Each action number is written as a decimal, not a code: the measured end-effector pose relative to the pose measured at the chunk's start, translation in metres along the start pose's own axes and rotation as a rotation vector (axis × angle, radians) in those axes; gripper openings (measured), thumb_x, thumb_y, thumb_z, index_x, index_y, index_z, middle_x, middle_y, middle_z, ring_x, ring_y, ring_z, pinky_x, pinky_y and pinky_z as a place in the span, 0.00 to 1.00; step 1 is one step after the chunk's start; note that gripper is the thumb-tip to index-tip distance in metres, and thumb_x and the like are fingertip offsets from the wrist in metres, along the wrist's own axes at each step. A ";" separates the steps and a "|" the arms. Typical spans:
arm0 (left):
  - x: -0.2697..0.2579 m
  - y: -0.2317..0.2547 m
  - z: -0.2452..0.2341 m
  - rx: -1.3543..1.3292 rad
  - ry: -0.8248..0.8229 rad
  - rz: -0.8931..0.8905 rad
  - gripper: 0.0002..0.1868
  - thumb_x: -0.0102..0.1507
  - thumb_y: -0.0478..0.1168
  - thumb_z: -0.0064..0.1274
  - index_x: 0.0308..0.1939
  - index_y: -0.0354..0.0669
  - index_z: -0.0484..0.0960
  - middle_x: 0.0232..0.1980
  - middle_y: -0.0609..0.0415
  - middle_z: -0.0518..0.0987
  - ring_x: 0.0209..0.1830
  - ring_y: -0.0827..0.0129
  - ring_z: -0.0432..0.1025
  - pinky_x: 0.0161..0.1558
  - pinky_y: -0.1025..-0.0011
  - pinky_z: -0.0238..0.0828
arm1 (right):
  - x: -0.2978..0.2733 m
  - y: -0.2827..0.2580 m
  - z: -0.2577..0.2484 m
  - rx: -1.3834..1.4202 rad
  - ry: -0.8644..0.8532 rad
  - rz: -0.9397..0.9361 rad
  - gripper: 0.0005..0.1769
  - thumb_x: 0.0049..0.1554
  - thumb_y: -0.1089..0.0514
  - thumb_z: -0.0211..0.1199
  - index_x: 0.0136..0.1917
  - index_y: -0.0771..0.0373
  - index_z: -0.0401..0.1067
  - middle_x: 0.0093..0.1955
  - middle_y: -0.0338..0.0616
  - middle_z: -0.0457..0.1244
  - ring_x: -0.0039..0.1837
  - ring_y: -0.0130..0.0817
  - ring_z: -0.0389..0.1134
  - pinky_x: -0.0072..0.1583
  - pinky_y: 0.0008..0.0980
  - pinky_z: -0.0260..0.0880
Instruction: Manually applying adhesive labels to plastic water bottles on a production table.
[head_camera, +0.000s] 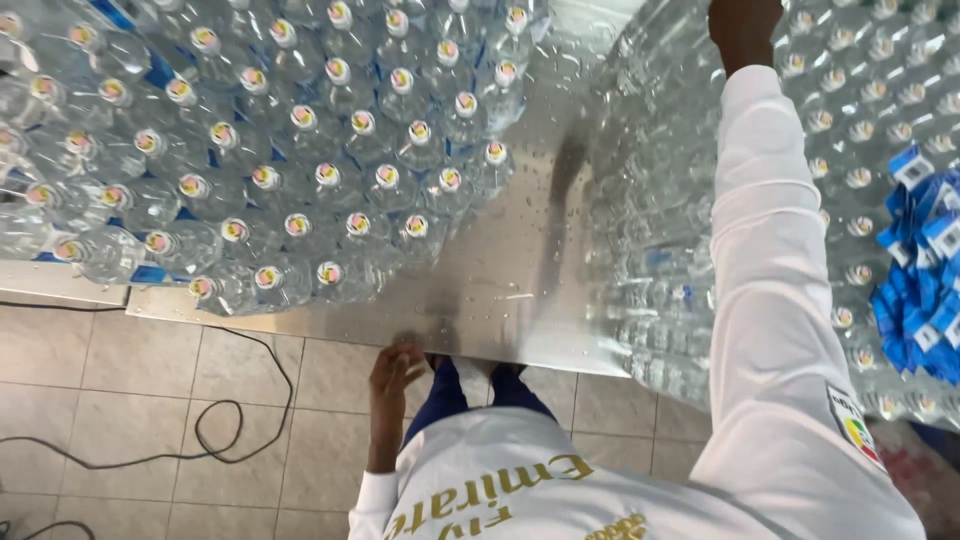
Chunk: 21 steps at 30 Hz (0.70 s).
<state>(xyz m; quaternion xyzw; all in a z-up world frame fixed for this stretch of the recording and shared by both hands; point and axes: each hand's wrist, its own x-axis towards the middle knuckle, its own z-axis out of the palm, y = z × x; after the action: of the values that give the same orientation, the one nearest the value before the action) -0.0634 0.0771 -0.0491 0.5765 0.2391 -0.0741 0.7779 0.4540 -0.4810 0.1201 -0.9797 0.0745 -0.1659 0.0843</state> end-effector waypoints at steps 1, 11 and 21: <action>0.003 -0.007 -0.009 -0.024 0.009 -0.010 0.16 0.73 0.46 0.53 0.59 0.40 0.81 0.55 0.43 0.87 0.56 0.57 0.84 0.53 0.60 0.85 | 0.001 0.003 -0.003 -0.018 -0.040 0.041 0.20 0.74 0.46 0.61 0.65 0.64 0.63 0.56 0.64 0.67 0.54 0.66 0.69 0.52 0.62 0.67; -0.014 0.015 0.013 0.083 0.013 -0.032 0.15 0.75 0.44 0.46 0.58 0.39 0.81 0.58 0.43 0.87 0.56 0.57 0.84 0.53 0.62 0.86 | -0.030 0.028 0.078 -0.159 -0.088 -0.149 0.23 0.69 0.42 0.62 0.51 0.67 0.75 0.47 0.64 0.71 0.45 0.70 0.73 0.42 0.64 0.67; 0.014 0.039 0.104 0.221 -0.267 0.005 0.15 0.74 0.48 0.49 0.57 0.43 0.83 0.53 0.52 0.86 0.54 0.64 0.82 0.52 0.67 0.81 | -0.218 -0.074 -0.085 0.114 -0.578 -0.332 0.17 0.74 0.50 0.64 0.61 0.64 0.62 0.48 0.55 0.68 0.45 0.52 0.72 0.46 0.51 0.72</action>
<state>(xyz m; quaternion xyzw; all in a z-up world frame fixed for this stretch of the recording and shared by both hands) -0.0064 -0.0049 0.0008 0.6439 0.1226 -0.1741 0.7349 0.2303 -0.3832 0.1455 -0.9787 -0.1226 0.1031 0.1284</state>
